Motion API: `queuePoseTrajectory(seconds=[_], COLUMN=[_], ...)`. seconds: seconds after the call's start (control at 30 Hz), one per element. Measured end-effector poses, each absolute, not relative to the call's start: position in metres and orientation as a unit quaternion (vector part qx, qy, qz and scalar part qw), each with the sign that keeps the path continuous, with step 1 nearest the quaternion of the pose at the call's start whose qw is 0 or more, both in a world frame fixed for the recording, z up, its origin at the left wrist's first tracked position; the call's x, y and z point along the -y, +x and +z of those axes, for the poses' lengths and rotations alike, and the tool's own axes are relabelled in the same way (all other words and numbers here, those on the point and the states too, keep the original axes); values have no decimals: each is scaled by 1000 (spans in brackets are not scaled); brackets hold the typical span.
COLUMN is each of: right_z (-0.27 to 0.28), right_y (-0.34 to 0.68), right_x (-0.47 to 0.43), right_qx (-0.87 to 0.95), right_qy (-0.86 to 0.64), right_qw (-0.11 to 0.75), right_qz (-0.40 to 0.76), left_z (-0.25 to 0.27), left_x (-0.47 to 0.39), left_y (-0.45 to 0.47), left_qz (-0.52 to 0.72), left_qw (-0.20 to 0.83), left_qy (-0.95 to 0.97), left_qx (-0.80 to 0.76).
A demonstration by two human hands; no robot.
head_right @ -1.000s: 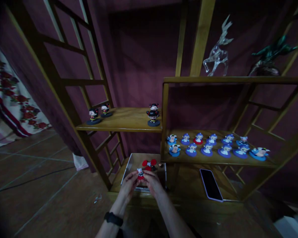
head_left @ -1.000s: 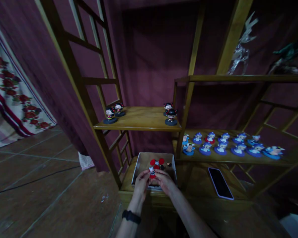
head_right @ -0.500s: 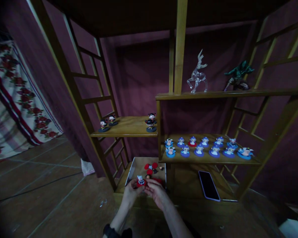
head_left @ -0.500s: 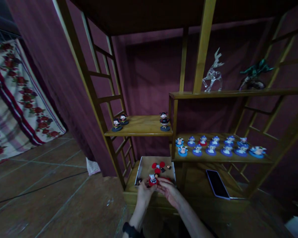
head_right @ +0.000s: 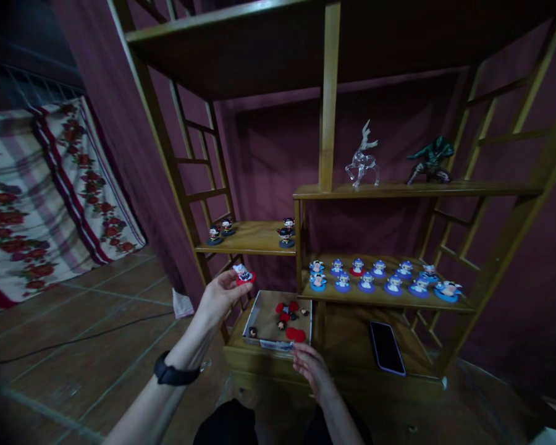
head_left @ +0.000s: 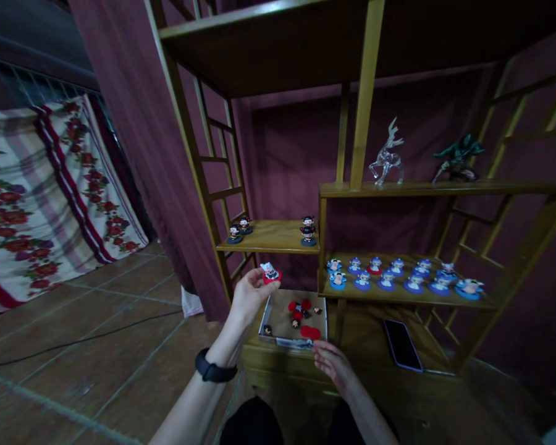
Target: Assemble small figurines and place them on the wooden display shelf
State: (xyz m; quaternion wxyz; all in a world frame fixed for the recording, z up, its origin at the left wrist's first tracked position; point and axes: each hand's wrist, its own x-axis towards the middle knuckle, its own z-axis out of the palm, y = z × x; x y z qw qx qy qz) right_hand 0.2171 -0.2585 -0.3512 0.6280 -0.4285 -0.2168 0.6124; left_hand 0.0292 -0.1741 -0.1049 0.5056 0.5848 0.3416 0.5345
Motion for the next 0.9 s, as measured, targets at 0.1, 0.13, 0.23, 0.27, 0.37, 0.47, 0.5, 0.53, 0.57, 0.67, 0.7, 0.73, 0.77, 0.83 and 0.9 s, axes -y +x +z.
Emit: queuePoseTrajectory(seconds=[0.1, 0.13, 0.23, 0.27, 0.37, 0.47, 0.5, 0.53, 0.57, 0.67, 0.7, 0.73, 0.77, 0.83, 0.9], right_z=[-352, -353, -351, -348, -324, -280, -263, -245, -229, -196, -191, -188, -188, -192, -197], right_y=[218, 218, 215, 214, 207, 199, 197, 194, 192, 185, 182, 179, 177, 173, 171], right_x=[264, 265, 271, 274, 281, 285, 285, 285, 284, 283, 283, 282, 282, 282, 281], right_qx=[218, 219, 220, 221, 236, 286, 305, 325, 343, 372, 377, 380, 378, 367, 353], right_qy=[-432, -431, -432, -433, -427, -418, -415, -410, -402, -383, -379, -374, -370, -368, -367], right_qw=[631, 633, 641, 645, 663, 679, 686, 693, 697, 700, 697, 695, 695, 700, 703], right_qz=[606, 604, 595, 590, 569, 532, 514, 497, 484, 475, 477, 482, 486, 490, 497], left_z=[-87, -85, -91, -96, -114, -130, -135, -139, -142, -151, -153, -154, -156, -158, -159], left_x=[176, 178, 184, 186, 193, 202, 206, 211, 215, 229, 234, 238, 242, 247, 249], left_y=[29, 29, 28, 28, 30, 36, 39, 41, 44, 50, 52, 53, 54, 55, 54], left_qz=[548, 550, 542, 537, 523, 515, 512, 510, 508, 499, 497, 493, 488, 476, 468], left_qw=[501, 503, 511, 513, 513, 492, 478, 461, 442, 394, 385, 380, 375, 365, 353], left_qy=[582, 579, 573, 573, 576, 594, 606, 620, 634, 666, 671, 674, 677, 686, 697], left_qx=[-332, -331, -342, -346, -361, -373, -375, -377, -380, -390, -394, -399, -404, -411, -413])
